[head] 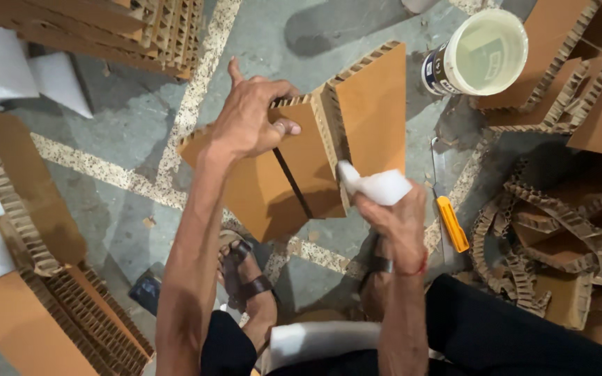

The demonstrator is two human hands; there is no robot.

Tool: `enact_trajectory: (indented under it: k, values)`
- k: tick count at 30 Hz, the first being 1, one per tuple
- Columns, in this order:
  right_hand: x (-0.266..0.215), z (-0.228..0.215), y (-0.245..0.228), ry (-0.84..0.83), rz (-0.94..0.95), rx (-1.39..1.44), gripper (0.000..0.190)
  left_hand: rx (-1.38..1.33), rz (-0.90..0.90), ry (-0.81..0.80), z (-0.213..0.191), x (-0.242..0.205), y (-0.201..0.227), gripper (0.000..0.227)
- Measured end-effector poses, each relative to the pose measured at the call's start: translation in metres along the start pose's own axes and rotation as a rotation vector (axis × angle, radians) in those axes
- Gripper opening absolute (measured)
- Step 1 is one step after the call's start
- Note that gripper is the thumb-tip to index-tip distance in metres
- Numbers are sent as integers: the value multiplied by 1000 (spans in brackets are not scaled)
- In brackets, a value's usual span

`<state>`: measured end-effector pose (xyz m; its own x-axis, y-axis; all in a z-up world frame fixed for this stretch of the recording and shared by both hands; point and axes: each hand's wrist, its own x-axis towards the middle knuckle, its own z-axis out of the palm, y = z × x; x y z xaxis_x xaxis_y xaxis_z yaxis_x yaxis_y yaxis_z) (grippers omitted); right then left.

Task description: The person applies a white liquid to the edges of corrugated cardboard pieces using a foam roller. They then press the pieces together to form a box-like structure and secure it with a red rubber band. The process is repeated for another set of cardboard pieces.

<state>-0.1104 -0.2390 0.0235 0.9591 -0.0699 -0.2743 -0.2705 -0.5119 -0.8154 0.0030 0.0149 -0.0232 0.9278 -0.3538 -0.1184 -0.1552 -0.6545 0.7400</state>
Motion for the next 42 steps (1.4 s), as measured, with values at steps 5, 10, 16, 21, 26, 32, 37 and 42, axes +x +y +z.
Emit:
enact_trajectory:
  k: [5, 10, 16, 21, 26, 32, 37, 42]
  values:
    - [9, -15, -1, -103, 4, 102, 21, 49, -63, -69, -2, 6, 0, 45]
    - [19, -6, -8, 32, -165, 8, 21, 114, -67, -125, -3, 5, -4, 47]
    - [44, 7, -28, 263, -614, -110, 17, 141, -30, -94, -5, 6, -2, 53]
    - [37, 24, -17, 365, -626, -125, 21, 127, -29, -100, -3, 4, -7, 52]
    - [15, 19, 10, 212, -415, -316, 14, 116, 33, -34, 0, 1, -15, 49]
    - [11, -7, 20, -94, 65, -57, 22, 104, 38, -57, 1, 7, -19, 49]
    - [10, -22, -7, -58, -37, 111, 24, 106, 56, -38, 0, 8, -20, 49]
    - [30, -13, -28, 116, -406, 54, 19, 143, 15, -85, 6, 13, -18, 51]
